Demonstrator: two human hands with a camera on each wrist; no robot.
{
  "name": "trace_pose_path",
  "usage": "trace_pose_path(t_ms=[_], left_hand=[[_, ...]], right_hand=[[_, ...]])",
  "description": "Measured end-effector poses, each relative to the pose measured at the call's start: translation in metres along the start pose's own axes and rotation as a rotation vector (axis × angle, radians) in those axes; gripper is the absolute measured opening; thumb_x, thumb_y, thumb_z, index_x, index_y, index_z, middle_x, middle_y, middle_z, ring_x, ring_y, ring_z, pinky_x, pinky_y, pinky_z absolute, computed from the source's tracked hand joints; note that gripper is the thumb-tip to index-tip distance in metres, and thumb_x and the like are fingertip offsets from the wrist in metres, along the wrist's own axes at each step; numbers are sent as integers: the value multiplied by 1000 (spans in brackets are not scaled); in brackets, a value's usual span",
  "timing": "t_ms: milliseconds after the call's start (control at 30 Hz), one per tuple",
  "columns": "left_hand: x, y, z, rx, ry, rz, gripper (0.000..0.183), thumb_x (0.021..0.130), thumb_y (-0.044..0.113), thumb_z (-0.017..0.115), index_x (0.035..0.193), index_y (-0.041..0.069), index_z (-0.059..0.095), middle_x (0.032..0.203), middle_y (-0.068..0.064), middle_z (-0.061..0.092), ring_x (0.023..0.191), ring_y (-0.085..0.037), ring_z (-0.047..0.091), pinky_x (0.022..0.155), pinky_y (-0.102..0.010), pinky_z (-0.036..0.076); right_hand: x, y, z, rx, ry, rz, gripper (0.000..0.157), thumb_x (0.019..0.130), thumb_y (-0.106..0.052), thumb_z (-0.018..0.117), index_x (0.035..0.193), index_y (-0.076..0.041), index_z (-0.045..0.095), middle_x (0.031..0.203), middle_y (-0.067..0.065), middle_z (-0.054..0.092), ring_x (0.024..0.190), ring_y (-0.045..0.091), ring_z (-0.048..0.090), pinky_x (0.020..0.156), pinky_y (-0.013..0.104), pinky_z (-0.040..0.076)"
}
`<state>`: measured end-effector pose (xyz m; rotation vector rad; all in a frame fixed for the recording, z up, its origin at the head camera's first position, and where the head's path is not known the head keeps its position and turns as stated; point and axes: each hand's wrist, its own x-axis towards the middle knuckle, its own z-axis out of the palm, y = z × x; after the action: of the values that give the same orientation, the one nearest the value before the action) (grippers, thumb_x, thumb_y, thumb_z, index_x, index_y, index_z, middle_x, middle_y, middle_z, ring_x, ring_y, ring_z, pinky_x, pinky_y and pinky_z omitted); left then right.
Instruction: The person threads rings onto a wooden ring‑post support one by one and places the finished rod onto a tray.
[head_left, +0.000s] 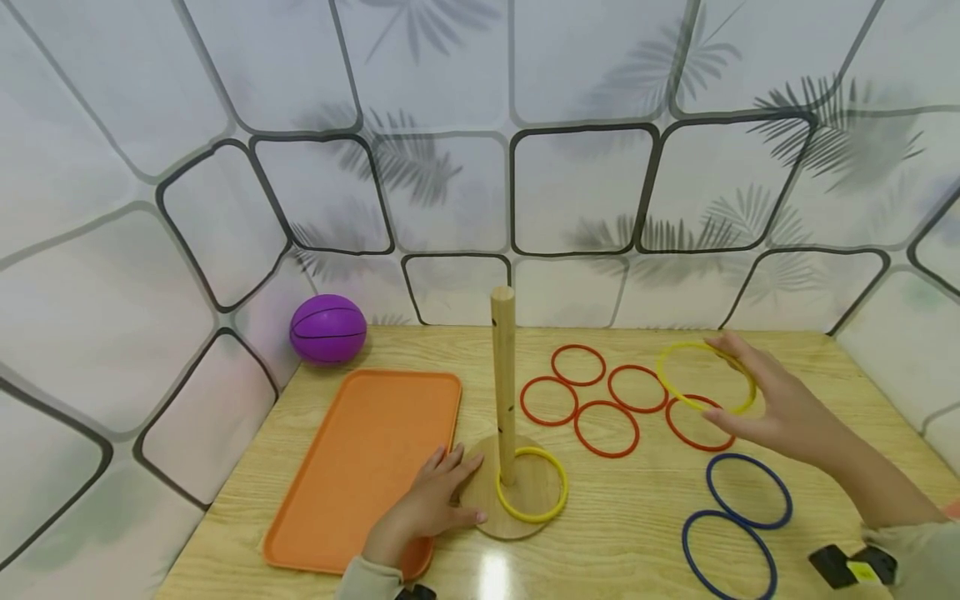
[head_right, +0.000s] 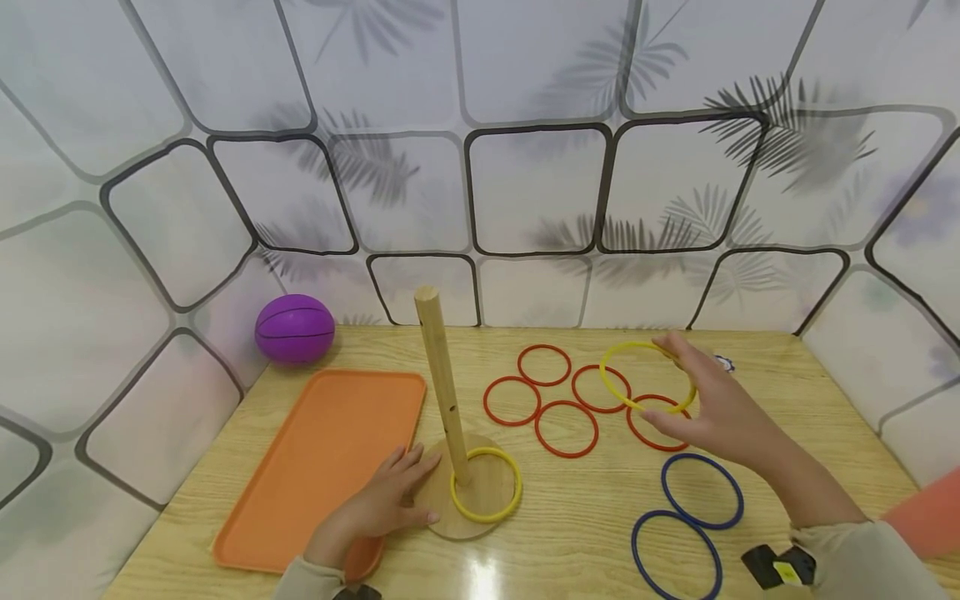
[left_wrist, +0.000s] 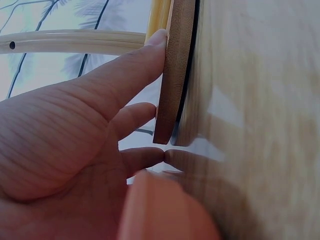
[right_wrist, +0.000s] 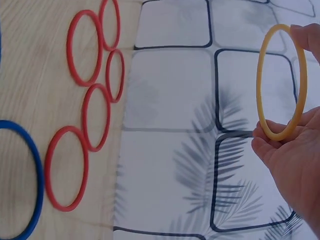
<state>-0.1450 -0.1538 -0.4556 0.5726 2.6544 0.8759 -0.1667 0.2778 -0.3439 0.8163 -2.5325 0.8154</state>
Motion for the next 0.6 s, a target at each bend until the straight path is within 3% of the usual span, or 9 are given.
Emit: trace_pose_path(t_ms=[200,300,533,600], left_hand=[[0,-1,0,-3,1,-5,79,81,40,72,145,9,38,152,-24,22,139,-48,7,107,-64,14],[0,-2,0,0,3,-8,79,81,40,72,145,9,39,152,-24,22,139,-48,8,107,-64,14],[0,-1,1,15,12,1,79,80,40,73,145,9,39,151,-25,22,139,-48,9,108,-64,14],[0,0,0,11,9,4,79,80,40,73,145,9,39,151,-25,22,139,-49,9,107,-64,15]], right_hand=[[13,-14,-5,-1,-22,-32,107,74,-9,80,153,-15,8,141,23,41,128,-14,21,97,3,16],[20,-19,-6,6,-17,-65,110,71,-6,81,153,-14,8,141,22,41,127,-13,23,98,2,17],[32,-24,-8,41,2,-150,110,68,-6,83,153,-9,12,146,-15,34,130,-9,26,100,5,18],[35,-25,-9,47,3,-181,109,69,-8,83,152,-7,13,145,-20,33,132,-8,25,101,6,18]])
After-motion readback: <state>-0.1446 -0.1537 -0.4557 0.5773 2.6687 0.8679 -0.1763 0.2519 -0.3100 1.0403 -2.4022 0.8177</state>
